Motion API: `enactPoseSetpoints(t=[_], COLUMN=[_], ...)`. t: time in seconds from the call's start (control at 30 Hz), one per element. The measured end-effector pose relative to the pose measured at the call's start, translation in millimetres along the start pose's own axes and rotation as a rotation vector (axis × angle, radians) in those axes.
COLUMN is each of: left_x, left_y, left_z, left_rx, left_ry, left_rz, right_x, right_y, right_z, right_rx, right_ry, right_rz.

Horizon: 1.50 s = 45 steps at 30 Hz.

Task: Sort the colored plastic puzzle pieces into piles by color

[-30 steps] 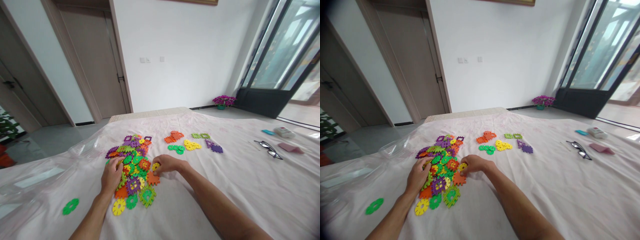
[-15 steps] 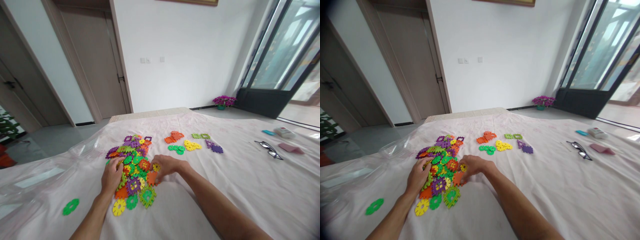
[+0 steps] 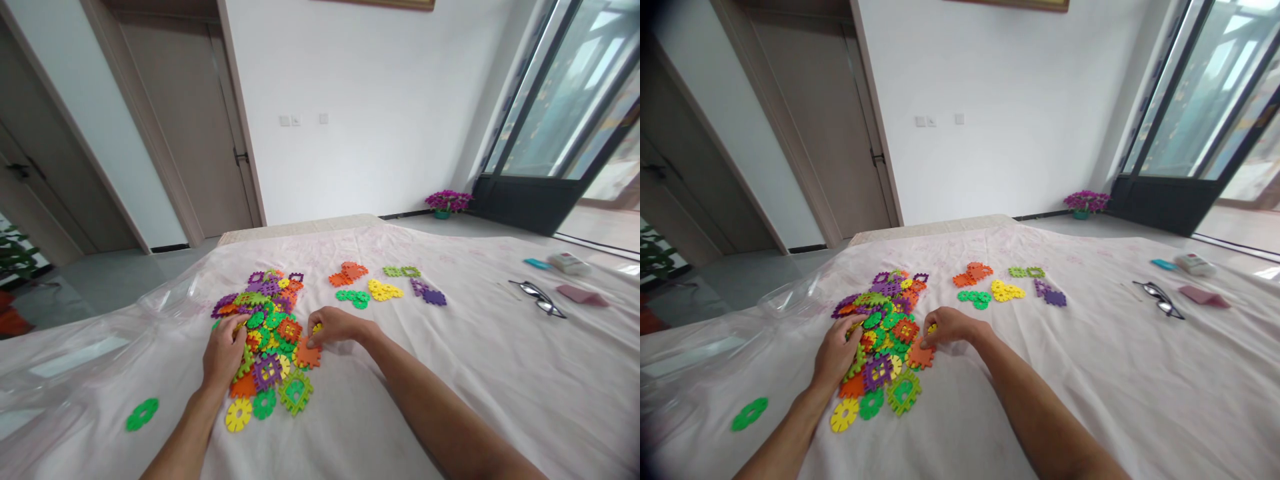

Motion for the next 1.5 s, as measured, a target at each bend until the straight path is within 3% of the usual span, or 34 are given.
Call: enactPoseSetpoints(t=[0.2, 0.4, 0.73, 0.93, 1.3, 1.5], left_x=[1.5, 0.4, 0.4, 0.8, 0.6, -0.3], left_y=[1.3, 1.6, 1.7, 1.1, 2.4, 1.5], left_z=[-0.1, 0.9, 0.0, 0.3, -0.3, -0.4], left_rx=[0.003, 0.004, 0.018, 0.008, 0.021, 0.015], left_ry=[0.002, 0.022, 0.000, -0.004, -0.001, 0.006], left_rz=[-0.003, 0.002, 0.005, 0.001, -0.001, -0.009], right_x=[5.3, 14.0, 36.3, 37.7, 47.3, 46.8], right_y=[-1.9, 3.2, 26.3, 26.0, 30.5, 28.2], right_z=[-2.8, -7.3, -7.5, -8.7, -7.1, -9.2], right_rx=[-0.001, 0.088, 0.427, 0.427, 0.565, 0.549], right_ry=[0.001, 0.001, -0.036, -0.050, -0.082, -0.067], right_rz=[-0.070, -0.149, -0.418, -0.459, -0.458, -0.450])
Point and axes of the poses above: each hand's wrist, its own z-axis away from the middle knuckle, its own y-axis out of the back of the hand, x = y × z, the point moved 9 cm from there along -z, towards the middle knuckle, and after that the axes turned 1 degree about -y, right-handed, at the moved point
